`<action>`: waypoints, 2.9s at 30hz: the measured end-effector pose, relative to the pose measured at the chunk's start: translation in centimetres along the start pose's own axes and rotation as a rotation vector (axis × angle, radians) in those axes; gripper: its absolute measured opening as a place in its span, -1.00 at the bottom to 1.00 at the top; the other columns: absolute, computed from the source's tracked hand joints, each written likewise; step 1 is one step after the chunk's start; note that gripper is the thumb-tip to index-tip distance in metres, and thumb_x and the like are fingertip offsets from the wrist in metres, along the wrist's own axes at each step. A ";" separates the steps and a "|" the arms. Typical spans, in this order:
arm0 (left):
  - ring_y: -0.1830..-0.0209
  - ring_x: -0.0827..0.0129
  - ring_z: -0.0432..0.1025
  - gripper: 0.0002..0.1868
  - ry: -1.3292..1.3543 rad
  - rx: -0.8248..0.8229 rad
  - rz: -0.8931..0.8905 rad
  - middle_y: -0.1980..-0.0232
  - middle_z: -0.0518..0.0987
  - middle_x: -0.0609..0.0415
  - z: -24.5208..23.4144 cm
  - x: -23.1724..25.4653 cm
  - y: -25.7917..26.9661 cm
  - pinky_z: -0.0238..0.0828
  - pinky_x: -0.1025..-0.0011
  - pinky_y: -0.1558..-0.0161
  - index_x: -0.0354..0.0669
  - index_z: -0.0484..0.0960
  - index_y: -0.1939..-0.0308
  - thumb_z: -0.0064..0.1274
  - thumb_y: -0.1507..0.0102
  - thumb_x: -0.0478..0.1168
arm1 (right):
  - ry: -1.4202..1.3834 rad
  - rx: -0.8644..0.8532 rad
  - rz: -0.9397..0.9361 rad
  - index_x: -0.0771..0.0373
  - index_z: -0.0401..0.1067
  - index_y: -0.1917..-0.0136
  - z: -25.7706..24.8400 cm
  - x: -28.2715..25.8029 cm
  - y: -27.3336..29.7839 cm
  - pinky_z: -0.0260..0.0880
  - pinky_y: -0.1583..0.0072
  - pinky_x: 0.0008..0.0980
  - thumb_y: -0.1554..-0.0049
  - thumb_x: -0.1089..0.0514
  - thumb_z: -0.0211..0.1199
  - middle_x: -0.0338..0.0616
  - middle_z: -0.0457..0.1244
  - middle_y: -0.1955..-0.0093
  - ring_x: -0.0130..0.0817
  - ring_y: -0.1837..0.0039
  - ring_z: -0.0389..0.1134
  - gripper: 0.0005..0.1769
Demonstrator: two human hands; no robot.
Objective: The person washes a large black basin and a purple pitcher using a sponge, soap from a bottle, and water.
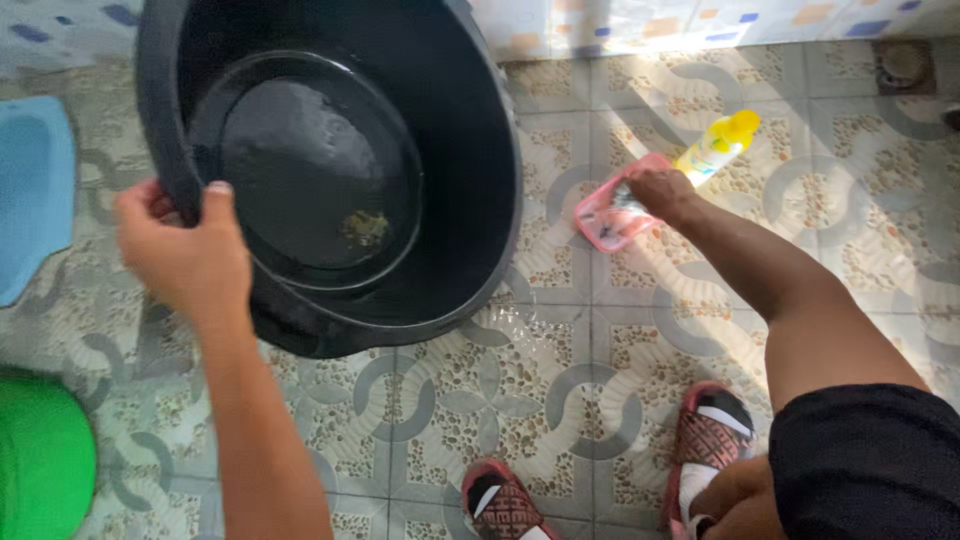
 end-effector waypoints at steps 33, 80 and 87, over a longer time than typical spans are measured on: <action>0.45 -0.06 0.51 -0.55 -0.194 -0.158 0.098 0.48 0.54 -0.12 0.0 4.3 0.8 0.37 0.01 0.36 -0.30 0.49 0.07 0.01 -0.49 0.09 | -0.287 -0.006 -0.663 0.16 0.33 -0.43 -8.7 -34.8 1.3 0.03 -0.57 -0.06 -0.22 -0.03 0.19 0.01 0.14 -0.55 -0.02 -0.59 0.08 -0.45; 0.67 0.08 0.46 -0.54 -0.254 -0.228 0.254 0.60 0.48 -0.01 6.5 5.6 3.0 0.28 0.17 0.64 -0.25 0.33 0.07 -0.06 -0.49 0.13 | -1.219 0.307 0.334 0.67 0.32 -0.06 -0.2 -30.5 -16.7 0.45 0.12 -0.08 -0.41 -0.20 0.19 0.33 0.35 0.16 -0.01 0.13 0.45 -0.28; 0.59 0.01 0.50 -0.52 -0.213 -0.197 0.267 0.52 0.53 -0.07 6.0 4.6 3.4 0.33 0.13 0.59 -0.31 0.34 0.01 -0.07 -0.50 0.11 | -0.964 -0.075 0.327 0.25 0.33 -0.50 -8.6 -27.4 -11.8 0.53 -0.32 -0.03 -0.39 -0.30 -0.01 0.26 0.38 -0.34 0.03 -0.24 0.48 -0.31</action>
Point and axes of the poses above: each hand's wrist, its own y-axis away from the middle knuckle, its own z-axis out of the palm, x = y × z, the point moved 6 cm from there along -y, towards the middle knuckle
